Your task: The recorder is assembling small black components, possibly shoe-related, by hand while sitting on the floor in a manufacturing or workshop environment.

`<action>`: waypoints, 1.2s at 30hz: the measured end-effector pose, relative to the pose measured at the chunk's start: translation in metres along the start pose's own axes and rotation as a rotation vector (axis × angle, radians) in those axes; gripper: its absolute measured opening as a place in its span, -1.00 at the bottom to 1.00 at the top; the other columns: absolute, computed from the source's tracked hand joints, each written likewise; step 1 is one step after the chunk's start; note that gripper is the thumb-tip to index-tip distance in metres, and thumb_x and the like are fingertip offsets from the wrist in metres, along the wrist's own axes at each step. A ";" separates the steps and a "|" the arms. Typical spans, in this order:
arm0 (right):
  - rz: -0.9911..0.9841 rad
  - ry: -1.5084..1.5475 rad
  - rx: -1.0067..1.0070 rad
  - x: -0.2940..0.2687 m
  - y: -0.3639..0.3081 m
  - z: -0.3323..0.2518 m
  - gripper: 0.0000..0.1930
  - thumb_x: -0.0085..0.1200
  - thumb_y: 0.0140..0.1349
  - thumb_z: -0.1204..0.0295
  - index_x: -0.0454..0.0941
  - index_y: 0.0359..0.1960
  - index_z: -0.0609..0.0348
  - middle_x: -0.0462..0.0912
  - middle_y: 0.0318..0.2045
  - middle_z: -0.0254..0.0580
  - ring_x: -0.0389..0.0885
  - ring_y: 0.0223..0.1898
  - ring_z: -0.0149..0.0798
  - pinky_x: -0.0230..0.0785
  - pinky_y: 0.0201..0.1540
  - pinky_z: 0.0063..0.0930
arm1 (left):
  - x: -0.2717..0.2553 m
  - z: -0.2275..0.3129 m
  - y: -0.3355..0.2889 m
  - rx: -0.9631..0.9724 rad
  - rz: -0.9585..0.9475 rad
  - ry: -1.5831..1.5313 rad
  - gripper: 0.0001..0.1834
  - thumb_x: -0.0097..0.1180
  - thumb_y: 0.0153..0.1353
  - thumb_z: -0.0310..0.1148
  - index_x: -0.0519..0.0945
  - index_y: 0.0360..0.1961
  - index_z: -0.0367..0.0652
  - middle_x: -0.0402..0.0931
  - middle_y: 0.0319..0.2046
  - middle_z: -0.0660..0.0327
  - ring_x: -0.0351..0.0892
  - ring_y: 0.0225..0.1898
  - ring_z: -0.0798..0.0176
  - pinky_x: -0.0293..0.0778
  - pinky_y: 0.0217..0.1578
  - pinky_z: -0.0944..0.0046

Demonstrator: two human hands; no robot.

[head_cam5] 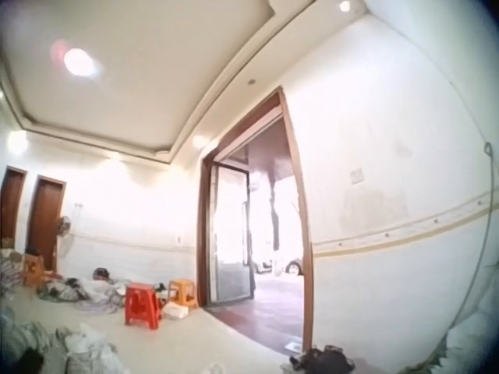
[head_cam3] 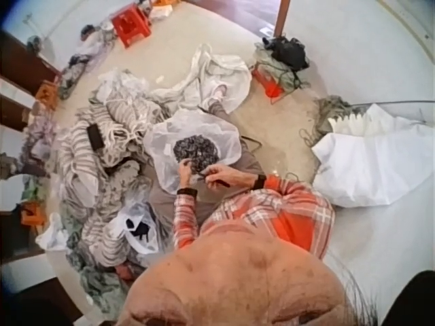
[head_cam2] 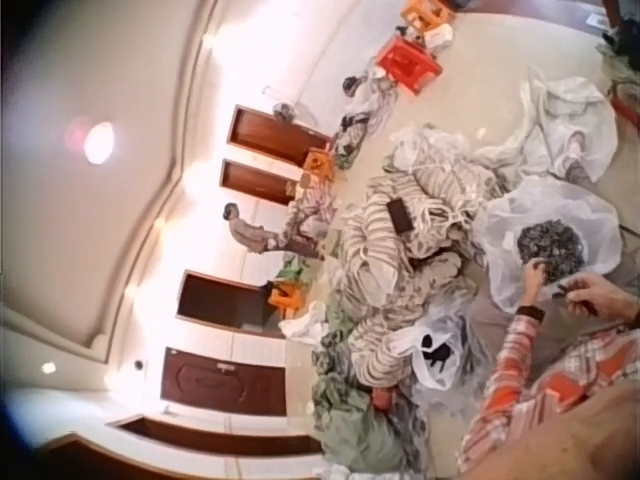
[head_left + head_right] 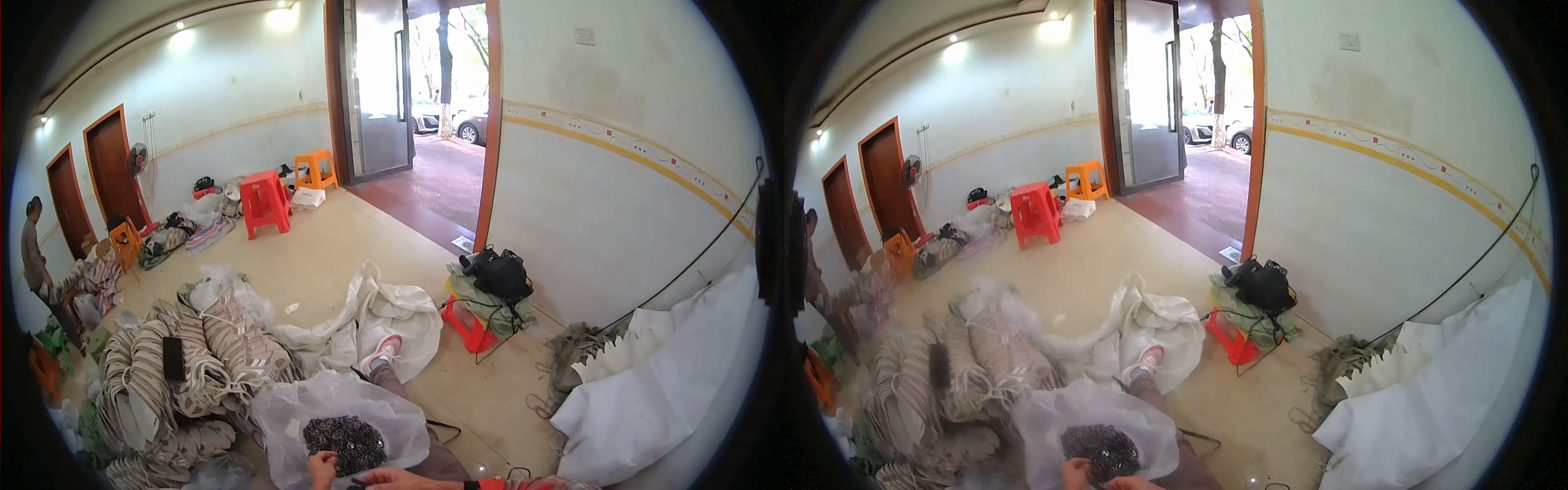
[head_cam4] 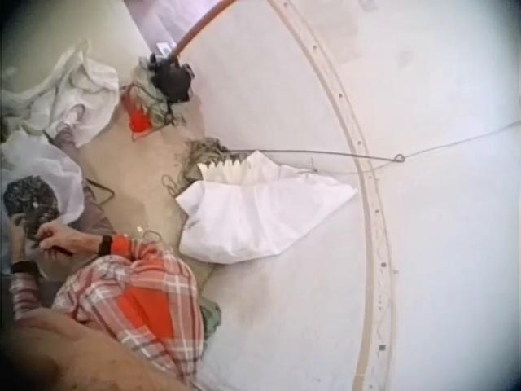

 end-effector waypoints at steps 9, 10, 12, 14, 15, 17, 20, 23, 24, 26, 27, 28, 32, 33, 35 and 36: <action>0.169 -0.120 -0.170 -0.043 0.043 -0.059 -0.71 -0.08 0.18 0.53 0.26 -0.06 0.31 0.53 -0.44 -0.09 0.56 -0.43 -0.29 0.44 -0.39 -0.49 | -0.032 0.113 -0.077 -0.150 -0.027 -1.032 -0.75 -0.06 0.17 -0.50 0.42 -0.13 -0.38 0.46 -0.36 0.18 0.47 -0.38 0.37 0.44 -0.32 0.46; 0.161 -0.097 -0.156 -0.042 0.051 -0.054 -0.71 -0.09 0.19 0.54 0.26 -0.05 0.31 0.53 -0.39 -0.06 0.57 -0.40 -0.25 0.46 -0.37 -0.46 | -0.039 0.119 -0.088 -0.176 0.022 -1.037 -0.75 -0.08 0.17 -0.52 0.42 -0.12 -0.40 0.47 -0.33 0.15 0.49 -0.32 0.32 0.47 -0.24 0.43; 0.110 -0.086 -0.119 -0.032 0.056 -0.043 -0.71 -0.10 0.19 0.55 0.26 -0.04 0.31 0.53 -0.35 -0.03 0.57 -0.37 -0.21 0.47 -0.34 -0.44 | -0.047 0.125 -0.111 -0.182 0.062 -1.014 -0.75 -0.09 0.17 -0.53 0.41 -0.12 -0.42 0.47 -0.31 0.12 0.50 -0.27 0.28 0.46 -0.17 0.38; 0.067 -0.078 -0.104 -0.021 0.058 -0.032 -0.71 -0.11 0.19 0.56 0.26 -0.04 0.32 0.53 -0.32 0.01 0.57 -0.34 -0.18 0.48 -0.30 -0.41 | -0.053 0.130 -0.130 -0.176 0.082 -0.985 -0.74 -0.11 0.17 -0.54 0.40 -0.12 -0.45 0.47 -0.28 0.08 0.50 -0.21 0.23 0.46 -0.10 0.33; 0.070 -0.079 -0.075 -0.019 0.058 -0.024 -0.71 -0.10 0.19 0.56 0.26 -0.04 0.32 0.53 -0.32 0.02 0.57 -0.33 -0.18 0.48 -0.28 -0.41 | -0.053 0.132 -0.137 -0.178 0.082 -1.041 -0.74 -0.11 0.17 -0.55 0.38 -0.12 -0.47 0.45 -0.26 0.05 0.49 -0.17 0.19 0.44 -0.07 0.31; 0.070 -0.077 -0.031 -0.014 0.057 -0.013 -0.71 -0.09 0.18 0.56 0.27 -0.05 0.32 0.53 -0.32 0.02 0.57 -0.32 -0.18 0.49 -0.26 -0.40 | -0.052 0.133 -0.148 -0.188 0.095 -1.101 -0.74 -0.12 0.17 -0.56 0.37 -0.12 -0.49 0.44 -0.24 0.02 0.48 -0.14 0.15 0.42 -0.03 0.29; 0.055 -0.091 0.046 -0.006 0.055 0.001 -0.72 -0.09 0.17 0.57 0.29 -0.06 0.32 0.53 -0.32 0.04 0.58 -0.32 -0.17 0.49 -0.24 -0.39 | -0.049 0.135 -0.157 -0.193 0.103 -1.217 -0.74 -0.14 0.17 -0.59 0.35 -0.11 -0.51 0.42 -0.20 0.00 0.47 -0.12 0.12 0.41 -0.01 0.27; 0.052 -0.123 0.100 0.000 0.052 0.007 -0.71 -0.09 0.17 0.58 0.28 -0.06 0.34 0.52 -0.38 -0.01 0.58 -0.38 -0.23 0.49 -0.32 -0.46 | -0.049 0.135 -0.162 -0.178 0.133 -1.133 -0.75 -0.12 0.16 -0.60 0.35 -0.12 -0.49 0.41 -0.19 0.00 0.47 -0.11 0.10 0.42 -0.01 0.29; 0.063 -0.158 0.146 0.001 0.049 0.007 -0.71 -0.08 0.17 0.57 0.29 -0.06 0.34 0.52 -0.40 -0.02 0.58 -0.41 -0.24 0.49 -0.36 -0.48 | -0.049 0.134 -0.162 -0.174 0.159 -1.137 -0.75 -0.11 0.15 -0.60 0.36 -0.13 -0.47 0.41 -0.21 0.02 0.48 -0.12 0.10 0.44 -0.04 0.29; 0.071 -0.190 0.198 0.000 0.047 0.015 -0.72 -0.07 0.17 0.57 0.29 -0.07 0.34 0.52 -0.42 -0.03 0.58 -0.44 -0.25 0.49 -0.40 -0.49 | -0.048 0.133 -0.163 -0.175 0.191 -1.141 -0.76 -0.10 0.15 -0.60 0.37 -0.13 -0.44 0.42 -0.22 0.04 0.48 -0.14 0.11 0.46 -0.07 0.30; 0.037 -0.205 0.199 0.000 0.046 0.020 -0.72 -0.07 0.17 0.56 0.29 -0.07 0.34 0.52 -0.43 -0.04 0.57 -0.45 -0.26 0.48 -0.43 -0.50 | -0.046 0.131 -0.163 -0.201 0.192 -1.135 -0.76 -0.09 0.15 -0.59 0.37 -0.13 -0.43 0.43 -0.23 0.05 0.50 -0.15 0.13 0.48 -0.11 0.30; 0.004 -0.220 0.200 0.002 0.045 0.024 -0.72 -0.07 0.17 0.55 0.29 -0.08 0.33 0.52 -0.44 -0.06 0.57 -0.47 -0.27 0.48 -0.45 -0.51 | -0.045 0.129 -0.164 -0.227 0.192 -1.130 -0.76 -0.08 0.15 -0.58 0.38 -0.13 -0.41 0.44 -0.25 0.06 0.51 -0.17 0.16 0.50 -0.16 0.31; -0.013 -0.199 0.241 0.009 0.043 0.031 -0.72 -0.07 0.18 0.55 0.31 -0.07 0.34 0.51 -0.45 -0.10 0.55 -0.49 -0.30 0.46 -0.49 -0.54 | -0.047 0.119 -0.169 -0.242 0.222 -1.069 -0.75 -0.01 0.12 -0.56 0.43 -0.14 -0.34 0.49 -0.35 0.12 0.55 -0.35 0.28 0.54 -0.35 0.40; -0.013 -0.199 0.243 0.010 0.042 0.032 -0.72 -0.07 0.18 0.55 0.31 -0.07 0.34 0.51 -0.45 -0.10 0.55 -0.49 -0.30 0.46 -0.49 -0.54 | -0.046 0.118 -0.170 -0.244 0.224 -1.069 -0.75 -0.01 0.12 -0.56 0.43 -0.14 -0.34 0.49 -0.35 0.12 0.55 -0.35 0.28 0.54 -0.35 0.40; -0.026 -0.206 0.254 0.011 0.042 0.034 -0.73 -0.07 0.17 0.55 0.33 -0.07 0.34 0.51 -0.46 -0.12 0.55 -0.49 -0.32 0.45 -0.50 -0.55 | -0.047 0.118 -0.172 -0.230 0.233 -1.068 -0.74 0.01 0.11 -0.56 0.43 -0.14 -0.34 0.51 -0.34 0.11 0.55 -0.38 0.31 0.53 -0.39 0.42; -0.028 -0.206 0.255 0.011 0.041 0.034 -0.73 -0.07 0.17 0.55 0.33 -0.07 0.34 0.51 -0.46 -0.12 0.55 -0.49 -0.32 0.45 -0.50 -0.55 | -0.047 0.117 -0.173 -0.230 0.235 -1.068 -0.74 0.01 0.11 -0.56 0.43 -0.14 -0.34 0.51 -0.34 0.11 0.55 -0.38 0.31 0.53 -0.39 0.42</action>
Point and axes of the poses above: each hand's wrist, its own y-axis towards the middle knuckle, its own x-axis out of the palm, z = x × y, the point moved 9 cm from there along y, towards the middle knuckle
